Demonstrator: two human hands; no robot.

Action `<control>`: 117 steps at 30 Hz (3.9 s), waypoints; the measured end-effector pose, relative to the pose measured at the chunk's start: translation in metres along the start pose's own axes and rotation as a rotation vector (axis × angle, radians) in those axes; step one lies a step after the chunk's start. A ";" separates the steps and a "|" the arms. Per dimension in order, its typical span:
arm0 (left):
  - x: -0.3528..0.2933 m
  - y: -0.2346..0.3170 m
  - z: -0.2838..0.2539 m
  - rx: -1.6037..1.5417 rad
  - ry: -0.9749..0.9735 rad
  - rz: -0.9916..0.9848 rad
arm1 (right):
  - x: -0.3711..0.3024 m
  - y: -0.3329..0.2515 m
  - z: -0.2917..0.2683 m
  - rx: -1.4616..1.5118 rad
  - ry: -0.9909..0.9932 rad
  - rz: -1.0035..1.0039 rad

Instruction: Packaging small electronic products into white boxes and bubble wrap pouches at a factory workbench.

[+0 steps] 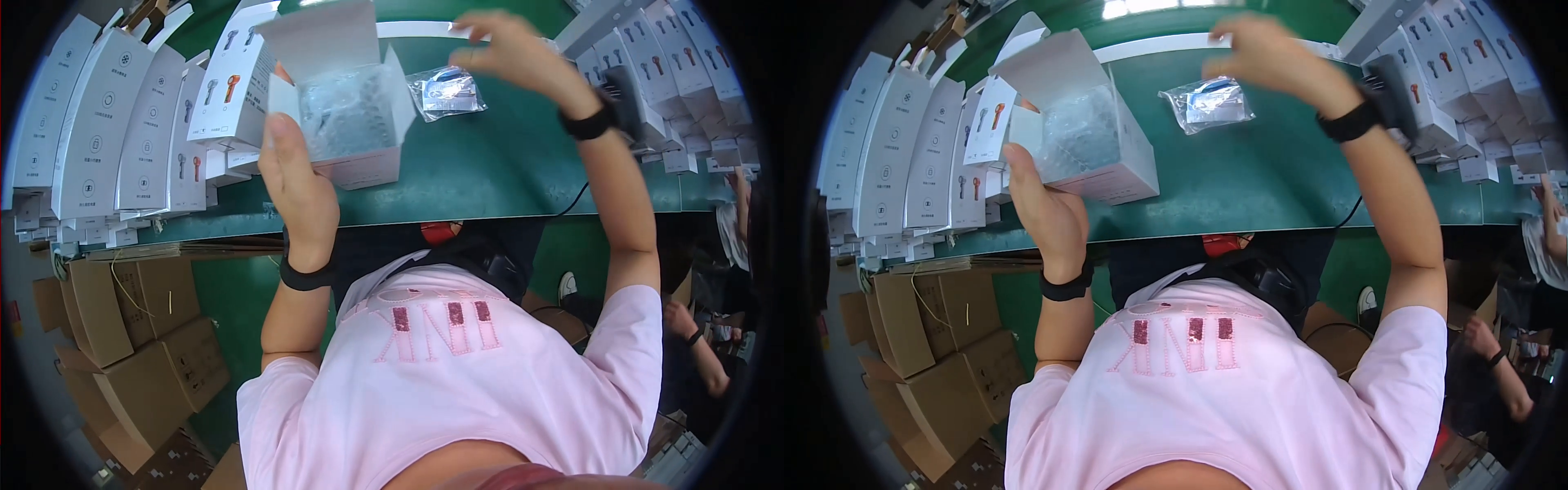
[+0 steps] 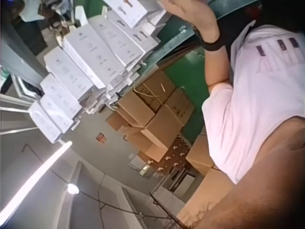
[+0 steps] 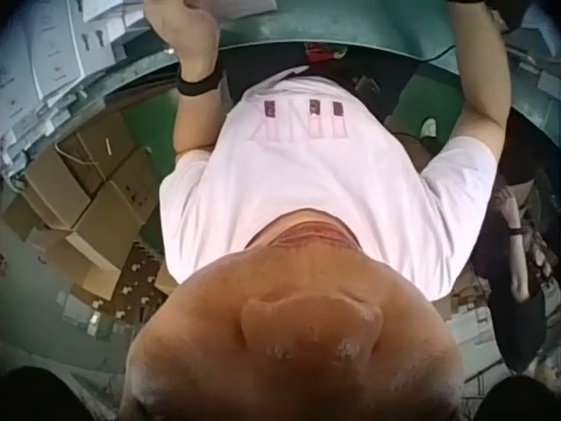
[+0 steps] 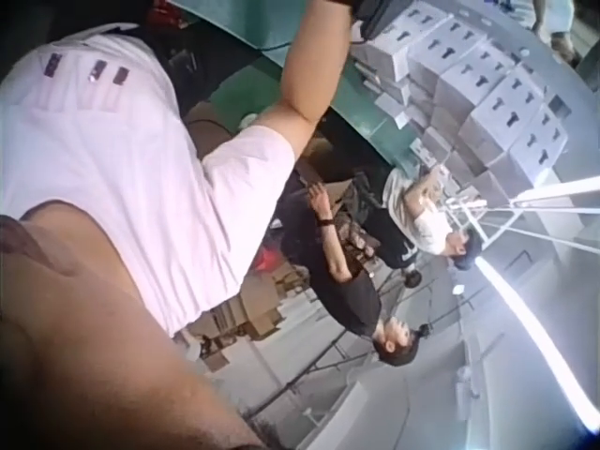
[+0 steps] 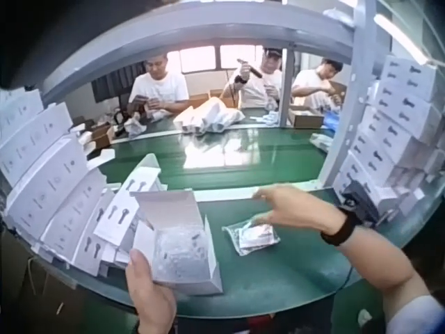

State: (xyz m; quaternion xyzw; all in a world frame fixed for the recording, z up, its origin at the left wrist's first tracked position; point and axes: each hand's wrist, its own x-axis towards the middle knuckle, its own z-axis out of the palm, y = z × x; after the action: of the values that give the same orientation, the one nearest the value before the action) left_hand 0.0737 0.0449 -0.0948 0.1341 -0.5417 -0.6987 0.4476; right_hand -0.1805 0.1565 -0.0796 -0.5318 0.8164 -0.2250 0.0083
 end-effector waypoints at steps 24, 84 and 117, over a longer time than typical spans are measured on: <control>-0.002 -0.023 -0.014 0.121 -0.153 0.126 | -0.009 -0.158 -0.040 -0.287 -0.062 -0.640; 0.019 -0.030 -0.054 0.221 -0.428 0.294 | -0.032 -0.110 0.003 0.309 -0.033 -0.701; 0.003 0.020 -0.037 0.332 -0.216 0.119 | -0.055 -0.120 -0.009 0.023 0.269 -0.614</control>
State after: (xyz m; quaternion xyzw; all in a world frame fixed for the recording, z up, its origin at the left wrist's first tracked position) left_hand 0.1062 0.0190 -0.0903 0.0981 -0.7011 -0.5825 0.3994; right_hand -0.0553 0.1675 -0.0384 -0.7184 0.6093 -0.2943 -0.1615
